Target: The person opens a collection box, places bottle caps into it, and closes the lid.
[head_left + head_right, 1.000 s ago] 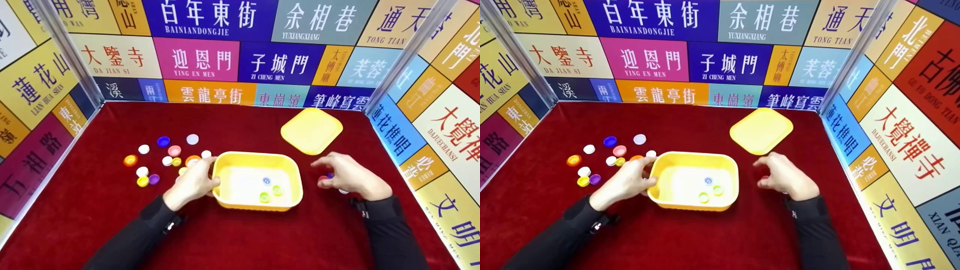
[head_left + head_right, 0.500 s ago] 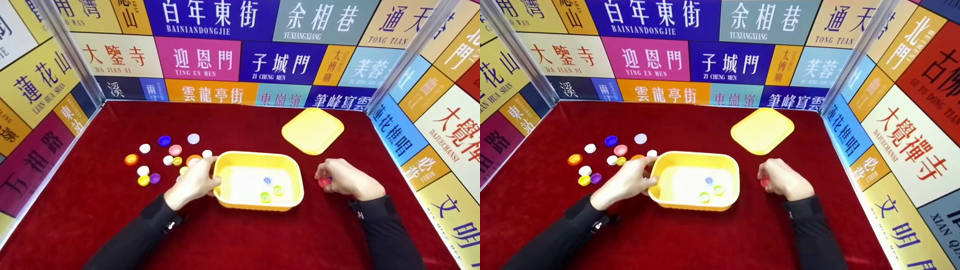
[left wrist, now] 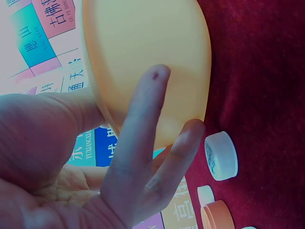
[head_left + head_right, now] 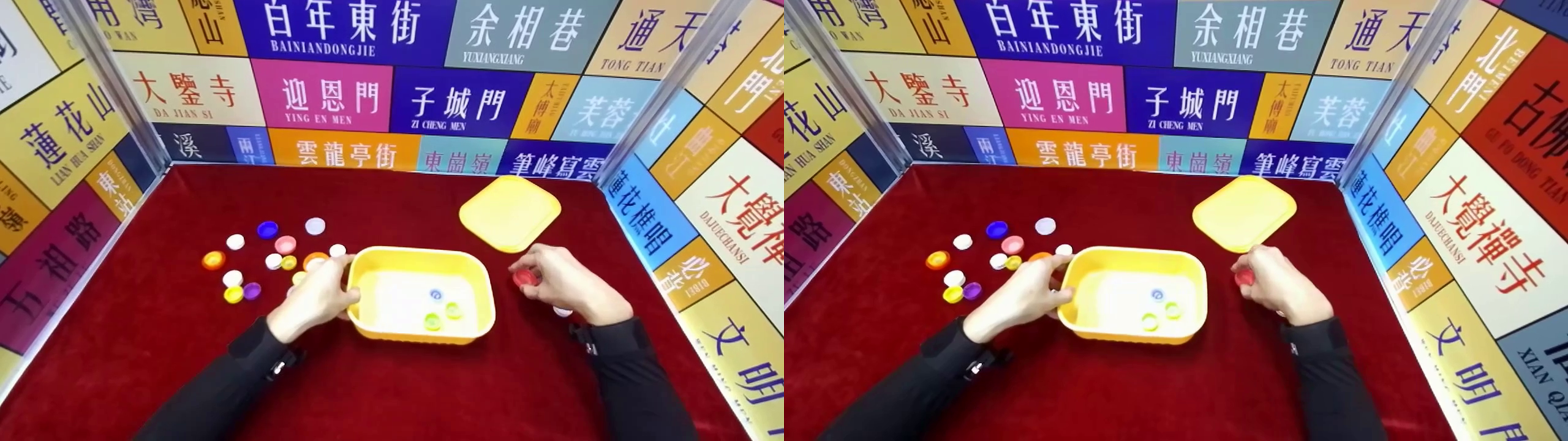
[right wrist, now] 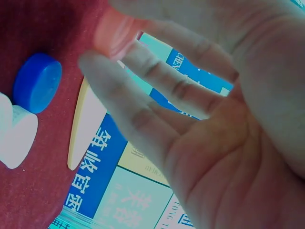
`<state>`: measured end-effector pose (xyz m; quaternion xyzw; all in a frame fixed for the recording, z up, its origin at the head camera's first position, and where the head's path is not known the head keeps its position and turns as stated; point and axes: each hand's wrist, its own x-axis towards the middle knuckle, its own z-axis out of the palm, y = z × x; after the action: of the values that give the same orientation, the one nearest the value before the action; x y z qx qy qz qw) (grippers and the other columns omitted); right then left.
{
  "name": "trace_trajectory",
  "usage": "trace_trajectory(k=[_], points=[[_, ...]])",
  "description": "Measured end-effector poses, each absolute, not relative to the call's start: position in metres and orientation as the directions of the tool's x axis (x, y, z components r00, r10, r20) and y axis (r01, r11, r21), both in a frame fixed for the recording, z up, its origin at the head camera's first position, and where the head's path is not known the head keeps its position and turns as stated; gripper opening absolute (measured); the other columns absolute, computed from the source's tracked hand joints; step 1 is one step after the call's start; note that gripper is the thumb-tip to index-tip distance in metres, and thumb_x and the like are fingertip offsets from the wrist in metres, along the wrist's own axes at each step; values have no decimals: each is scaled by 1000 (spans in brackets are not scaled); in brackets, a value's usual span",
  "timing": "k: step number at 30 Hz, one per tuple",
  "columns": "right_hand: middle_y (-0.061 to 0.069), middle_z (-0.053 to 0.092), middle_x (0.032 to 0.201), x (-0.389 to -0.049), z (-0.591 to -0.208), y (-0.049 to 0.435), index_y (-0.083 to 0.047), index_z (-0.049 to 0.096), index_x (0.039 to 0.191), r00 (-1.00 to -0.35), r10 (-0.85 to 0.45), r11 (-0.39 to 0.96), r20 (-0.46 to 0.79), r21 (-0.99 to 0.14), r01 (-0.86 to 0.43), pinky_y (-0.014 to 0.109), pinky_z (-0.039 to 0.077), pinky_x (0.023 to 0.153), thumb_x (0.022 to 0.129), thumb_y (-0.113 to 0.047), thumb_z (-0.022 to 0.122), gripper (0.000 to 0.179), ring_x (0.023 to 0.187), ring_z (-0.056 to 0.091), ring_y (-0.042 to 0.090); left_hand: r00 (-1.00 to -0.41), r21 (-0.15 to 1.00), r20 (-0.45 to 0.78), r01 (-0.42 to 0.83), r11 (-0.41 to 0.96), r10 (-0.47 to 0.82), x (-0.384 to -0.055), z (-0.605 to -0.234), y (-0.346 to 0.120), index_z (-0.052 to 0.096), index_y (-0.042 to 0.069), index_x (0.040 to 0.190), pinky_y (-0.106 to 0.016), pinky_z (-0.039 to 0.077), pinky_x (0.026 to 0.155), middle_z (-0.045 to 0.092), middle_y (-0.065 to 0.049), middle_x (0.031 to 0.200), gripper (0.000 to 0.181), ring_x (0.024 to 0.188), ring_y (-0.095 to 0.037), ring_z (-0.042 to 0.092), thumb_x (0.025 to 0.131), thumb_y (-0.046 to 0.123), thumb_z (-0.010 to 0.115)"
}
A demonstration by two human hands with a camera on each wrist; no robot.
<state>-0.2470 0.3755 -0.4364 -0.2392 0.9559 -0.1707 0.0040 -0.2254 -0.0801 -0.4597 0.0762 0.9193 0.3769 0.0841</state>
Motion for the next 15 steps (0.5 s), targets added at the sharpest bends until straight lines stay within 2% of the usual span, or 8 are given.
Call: trace_trajectory(k=[4, 8, 12, 15], points=[[14, 80, 112, -246, -434, 368, -4, 89, 120, -854, -477, 808, 207, -279, -519, 37, 60, 79, 89, 0, 92, 31, 94, 70, 27, -975, 704, -98, 75, 707, 201, -225, -459, -81, 60, 15, 169, -32, 68, 59, 75, -19, 140, 72, 61, -14, 80, 102, 14, 84], [14, 78, 111, -244, -430, 357, -6, 88, 121, -813, -479, 775, 331, -275, -569, 42, 67, 79, 89, 0, 94, 33, 93, 73, 30, -975, 703, -101, 71, 708, 199, -224, -459, -81, 61, 15, 169, -32, 68, 59, 74, -20, 142, 71, 63, -16, 81, 102, 14, 84], [12, 76, 108, -237, -424, 342, -8, 88, 126, -788, -469, 744, 399, -301, -596, 45, 72, 80, 91, 0, 94, 36, 92, 77, 27, -975, 700, -98, 74, 710, 199, -225, -460, -80, 61, 14, 169, -32, 68, 59, 74, -20, 144, 71, 63, -16, 81, 102, 14, 84], [10, 77, 109, -233, -419, 330, -10, 87, 128, -763, -486, 722, 426, -297, -626, 43, 72, 80, 92, -1, 95, 38, 92, 77, 23, -975, 704, -92, 81, 705, 204, -226, -459, -80, 61, 13, 168, -31, 68, 58, 75, -20, 143, 70, 62, -16, 80, 102, 13, 83]])
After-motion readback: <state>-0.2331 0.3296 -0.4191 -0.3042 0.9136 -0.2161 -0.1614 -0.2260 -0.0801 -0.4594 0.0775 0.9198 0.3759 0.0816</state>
